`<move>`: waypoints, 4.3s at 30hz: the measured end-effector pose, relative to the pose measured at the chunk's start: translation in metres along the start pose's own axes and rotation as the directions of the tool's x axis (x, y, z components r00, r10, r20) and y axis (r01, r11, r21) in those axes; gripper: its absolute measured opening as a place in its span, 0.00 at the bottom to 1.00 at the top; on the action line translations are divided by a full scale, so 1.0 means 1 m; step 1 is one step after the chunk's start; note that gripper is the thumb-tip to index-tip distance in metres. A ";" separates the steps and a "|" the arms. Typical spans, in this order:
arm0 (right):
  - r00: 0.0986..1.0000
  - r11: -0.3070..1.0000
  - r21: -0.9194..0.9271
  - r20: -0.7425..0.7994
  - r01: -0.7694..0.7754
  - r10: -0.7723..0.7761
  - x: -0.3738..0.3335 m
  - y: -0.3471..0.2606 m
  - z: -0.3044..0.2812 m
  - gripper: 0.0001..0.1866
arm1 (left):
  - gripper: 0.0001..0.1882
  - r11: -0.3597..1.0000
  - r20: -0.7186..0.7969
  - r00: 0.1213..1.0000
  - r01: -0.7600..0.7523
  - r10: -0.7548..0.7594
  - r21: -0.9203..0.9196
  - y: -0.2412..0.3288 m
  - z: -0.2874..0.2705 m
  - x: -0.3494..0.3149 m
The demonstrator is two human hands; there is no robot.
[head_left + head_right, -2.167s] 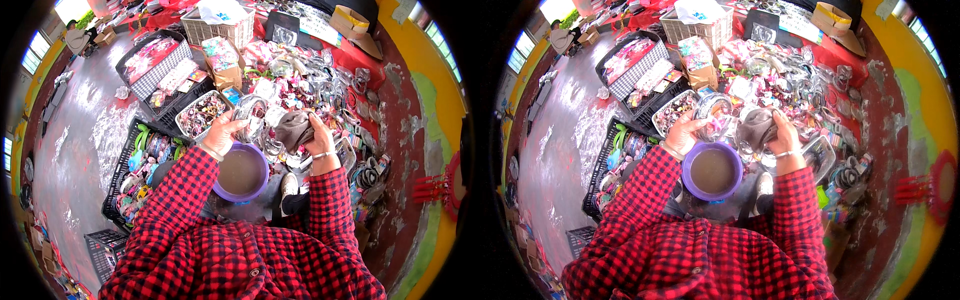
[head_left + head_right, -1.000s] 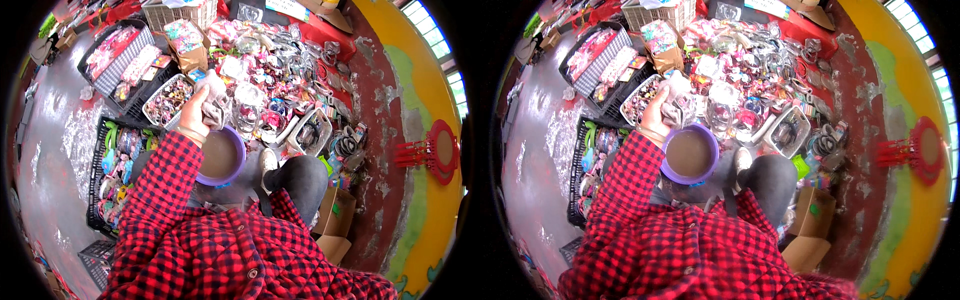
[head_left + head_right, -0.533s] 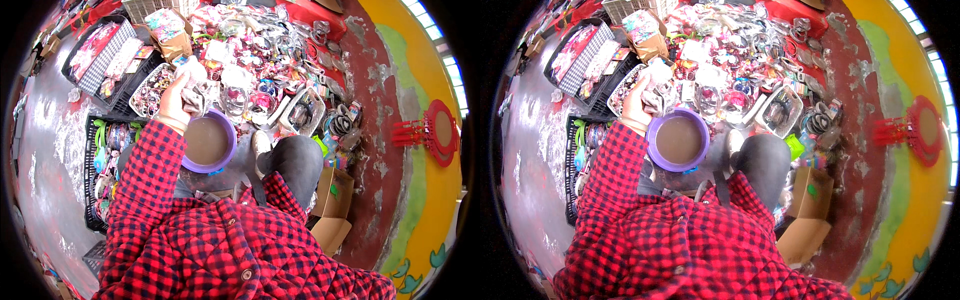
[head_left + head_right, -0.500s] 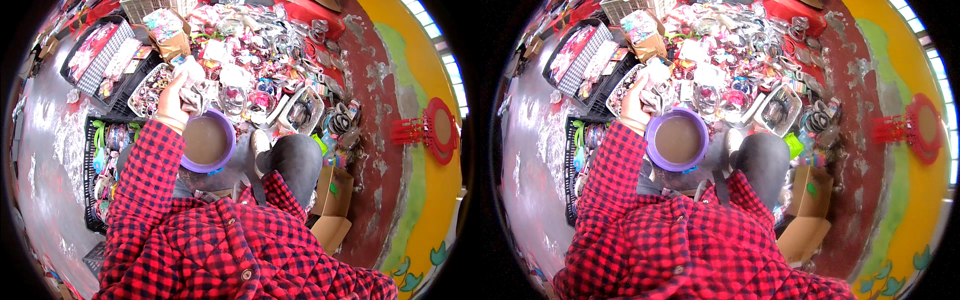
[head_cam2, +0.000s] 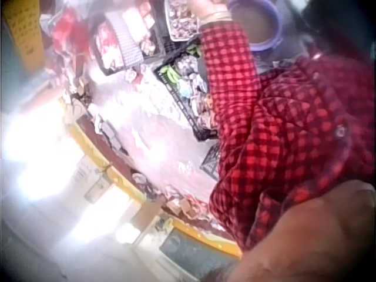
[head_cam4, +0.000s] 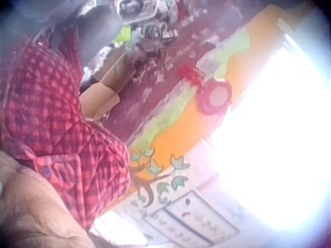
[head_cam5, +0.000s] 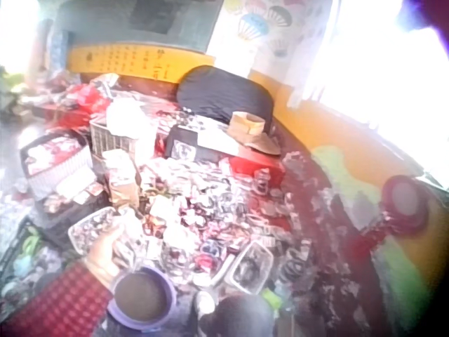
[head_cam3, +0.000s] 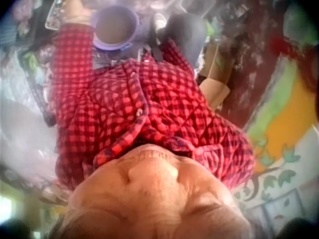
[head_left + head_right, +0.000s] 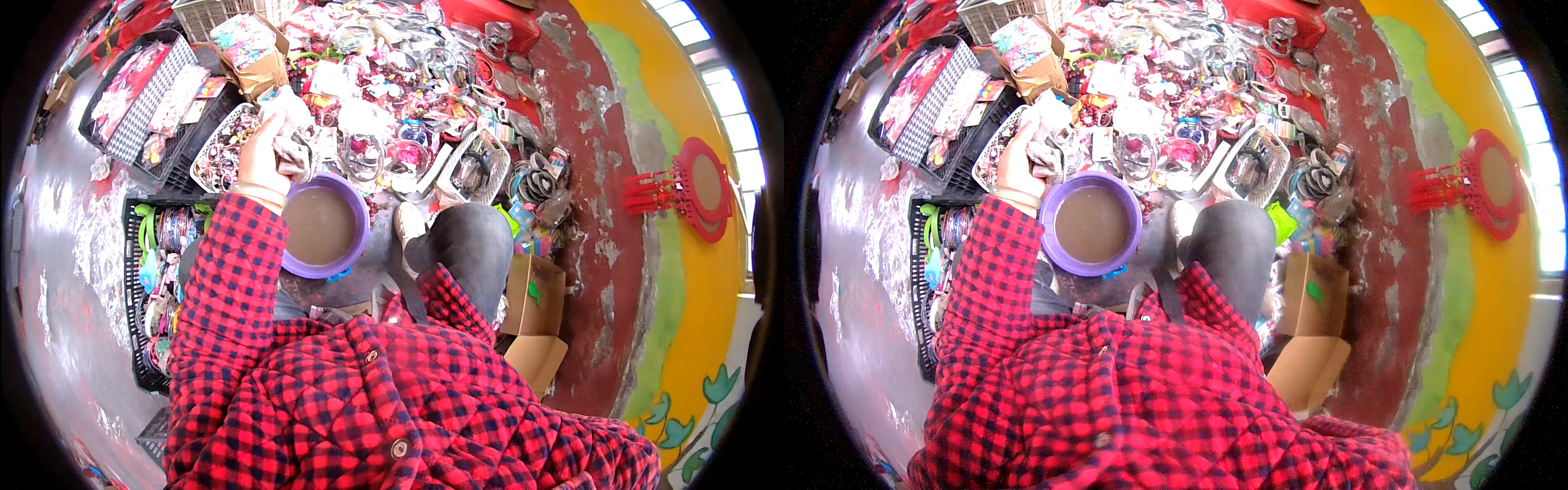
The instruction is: The person sits on the floor and sorts through various hair accessories, including hair ties and clips, from plastic bags and crates. They remove items from packaging, separate them, and place them into a purple bucket or back into the crates.
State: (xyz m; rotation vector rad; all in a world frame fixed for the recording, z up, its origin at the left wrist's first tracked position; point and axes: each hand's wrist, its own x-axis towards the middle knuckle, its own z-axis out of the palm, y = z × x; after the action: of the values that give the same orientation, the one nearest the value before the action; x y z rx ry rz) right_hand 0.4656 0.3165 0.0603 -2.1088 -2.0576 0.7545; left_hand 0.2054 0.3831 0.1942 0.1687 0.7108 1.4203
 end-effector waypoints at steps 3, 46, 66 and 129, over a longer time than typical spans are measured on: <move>1.000 1.000 0.002 -0.013 -0.020 0.020 -0.001 0.000 0.002 0.12 | 0.09 1.000 0.019 1.000 -0.008 0.008 0.014 -0.002 -0.004 0.005; 0.999 1.000 0.002 -0.019 -0.031 0.031 -0.005 0.003 0.008 0.07 | 0.10 0.993 -0.021 0.995 -0.095 0.096 0.064 0.008 -0.004 -0.015; 1.000 1.000 0.014 -0.017 -0.022 0.023 -0.001 0.001 0.005 0.06 | 0.10 0.995 -0.040 0.997 -0.061 0.064 0.080 0.011 -0.014 -0.016; 0.991 0.983 -0.168 0.117 0.079 -0.060 -0.080 0.122 -0.024 0.08 | 0.13 0.984 -0.007 0.999 -0.045 0.047 0.174 0.010 -0.005 -0.024</move>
State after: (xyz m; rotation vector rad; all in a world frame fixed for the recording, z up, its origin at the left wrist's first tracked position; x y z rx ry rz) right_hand 0.5890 0.2361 0.0539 -2.1119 -2.3205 0.7247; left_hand 0.1949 0.3604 0.2034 0.3157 0.8453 1.4030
